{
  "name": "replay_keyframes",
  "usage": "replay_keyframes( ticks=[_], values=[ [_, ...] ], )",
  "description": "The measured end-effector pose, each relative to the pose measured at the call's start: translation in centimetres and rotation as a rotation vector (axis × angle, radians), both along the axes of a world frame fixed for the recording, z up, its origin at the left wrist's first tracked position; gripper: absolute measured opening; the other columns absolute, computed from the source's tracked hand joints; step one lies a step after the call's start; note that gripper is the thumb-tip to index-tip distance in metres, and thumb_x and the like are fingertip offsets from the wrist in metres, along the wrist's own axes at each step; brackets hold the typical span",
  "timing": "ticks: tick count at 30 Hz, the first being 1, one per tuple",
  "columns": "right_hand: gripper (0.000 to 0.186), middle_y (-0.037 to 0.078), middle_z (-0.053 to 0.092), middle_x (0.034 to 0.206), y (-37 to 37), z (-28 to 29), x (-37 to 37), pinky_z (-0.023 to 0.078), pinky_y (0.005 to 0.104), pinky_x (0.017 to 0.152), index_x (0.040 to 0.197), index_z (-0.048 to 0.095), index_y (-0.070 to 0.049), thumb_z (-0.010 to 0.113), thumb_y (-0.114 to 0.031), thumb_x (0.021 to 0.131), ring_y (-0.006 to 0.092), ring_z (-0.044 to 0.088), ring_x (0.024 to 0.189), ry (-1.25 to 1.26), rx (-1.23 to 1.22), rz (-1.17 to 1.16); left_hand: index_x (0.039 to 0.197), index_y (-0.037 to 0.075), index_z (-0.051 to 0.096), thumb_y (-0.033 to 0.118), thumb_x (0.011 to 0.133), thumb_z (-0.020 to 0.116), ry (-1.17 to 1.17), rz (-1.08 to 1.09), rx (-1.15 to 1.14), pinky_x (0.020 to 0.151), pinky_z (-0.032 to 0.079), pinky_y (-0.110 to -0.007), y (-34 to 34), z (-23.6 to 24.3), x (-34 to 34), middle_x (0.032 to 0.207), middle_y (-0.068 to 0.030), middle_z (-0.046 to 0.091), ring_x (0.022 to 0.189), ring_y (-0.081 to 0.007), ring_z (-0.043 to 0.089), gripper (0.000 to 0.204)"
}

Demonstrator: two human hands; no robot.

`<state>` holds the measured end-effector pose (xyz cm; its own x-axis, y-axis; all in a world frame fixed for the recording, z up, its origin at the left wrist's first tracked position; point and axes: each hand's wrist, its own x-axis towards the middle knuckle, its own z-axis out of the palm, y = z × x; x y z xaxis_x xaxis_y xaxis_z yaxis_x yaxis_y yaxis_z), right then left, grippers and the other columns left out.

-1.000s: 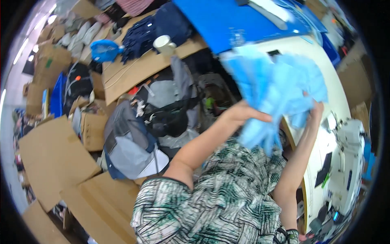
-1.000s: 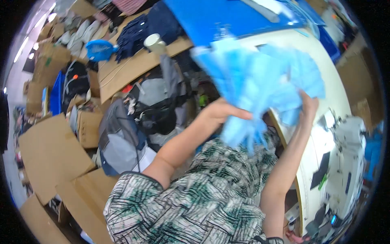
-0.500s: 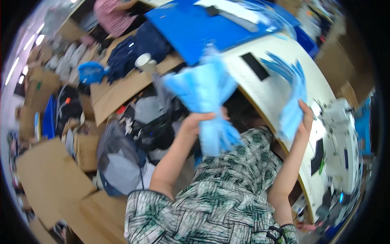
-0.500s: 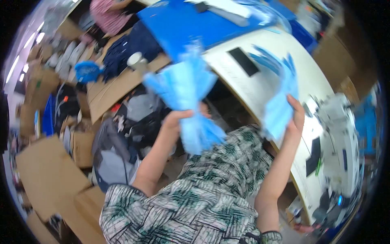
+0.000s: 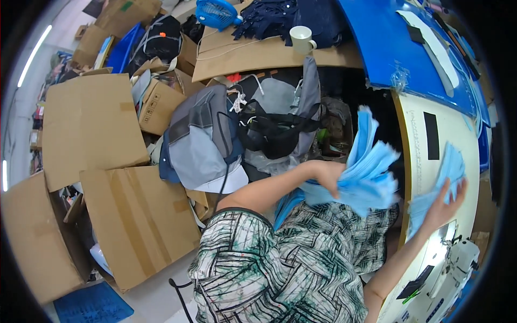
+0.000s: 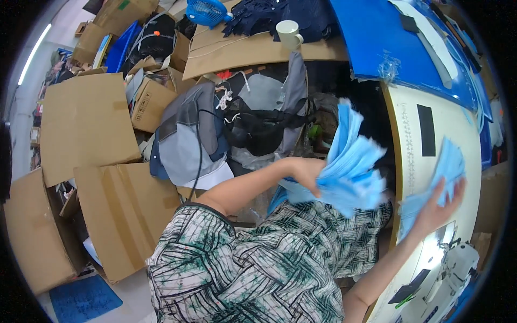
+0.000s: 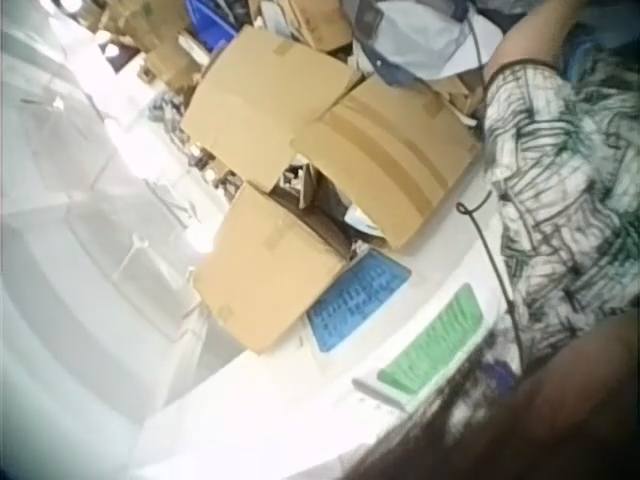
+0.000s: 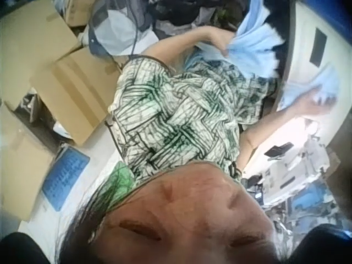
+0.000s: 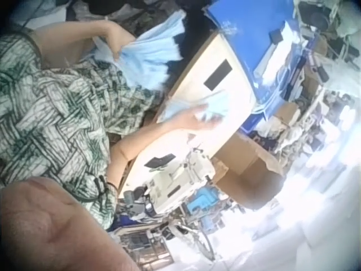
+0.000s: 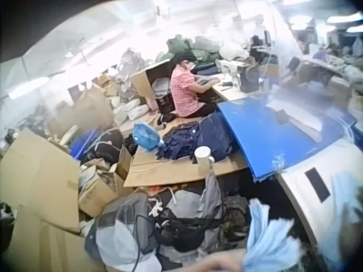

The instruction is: Sewing and assembling blue fabric or leather straps at an industrial sewing machine.

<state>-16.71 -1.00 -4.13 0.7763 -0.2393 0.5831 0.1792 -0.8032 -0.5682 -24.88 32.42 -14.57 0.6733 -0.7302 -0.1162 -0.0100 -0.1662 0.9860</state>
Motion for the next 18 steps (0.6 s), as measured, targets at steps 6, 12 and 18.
replay_keyframes(
  ticks=[6, 12, 18],
  values=[
    [0.027, 0.013, 0.065, 0.109, 22.0, -1.3, -1.6, 0.052, 0.0372, 0.085, 0.110, 0.065, -0.004, 0.060, 0.001, 0.084, 0.0315, 0.063, 0.097, 0.248, -0.001, 1.149, 0.103, 0.001, 0.068, 0.024, 0.062, 0.083, 0.229, -0.028, 0.745, 0.082, 0.052, -0.045, 4.5, -0.8, -7.8, 0.100, -0.0209, 0.069, 0.096, -0.0375, 0.065, 0.050],
    [0.040, 0.008, 0.061, 0.111, 35.1, -11.1, -4.3, 0.045, 0.0392, 0.093, 0.112, 0.065, -0.009, 0.063, -0.004, 0.072, 0.0290, 0.056, 0.108, 0.162, -0.404, 1.633, 0.114, 0.001, 0.062, 0.016, 0.063, 0.085, 0.368, 0.460, 0.476, 0.094, 0.048, -0.043, 6.2, -3.2, -16.2, 0.114, -0.0196, 0.066, 0.108, -0.0371, 0.061, 0.058],
    [0.015, 0.006, 0.052, 0.090, 40.3, -17.7, -7.0, 0.048, 0.0324, 0.074, 0.089, 0.060, -0.011, 0.062, -0.014, 0.074, 0.0231, 0.054, 0.087, 0.026, -0.700, 1.441, 0.125, 0.009, 0.058, 0.018, 0.064, 0.085, 0.396, 0.564, 0.386, 0.094, 0.047, -0.045, 7.8, -0.9, -19.9, 0.118, -0.0162, 0.065, 0.110, -0.0382, 0.060, 0.068]
  ],
)
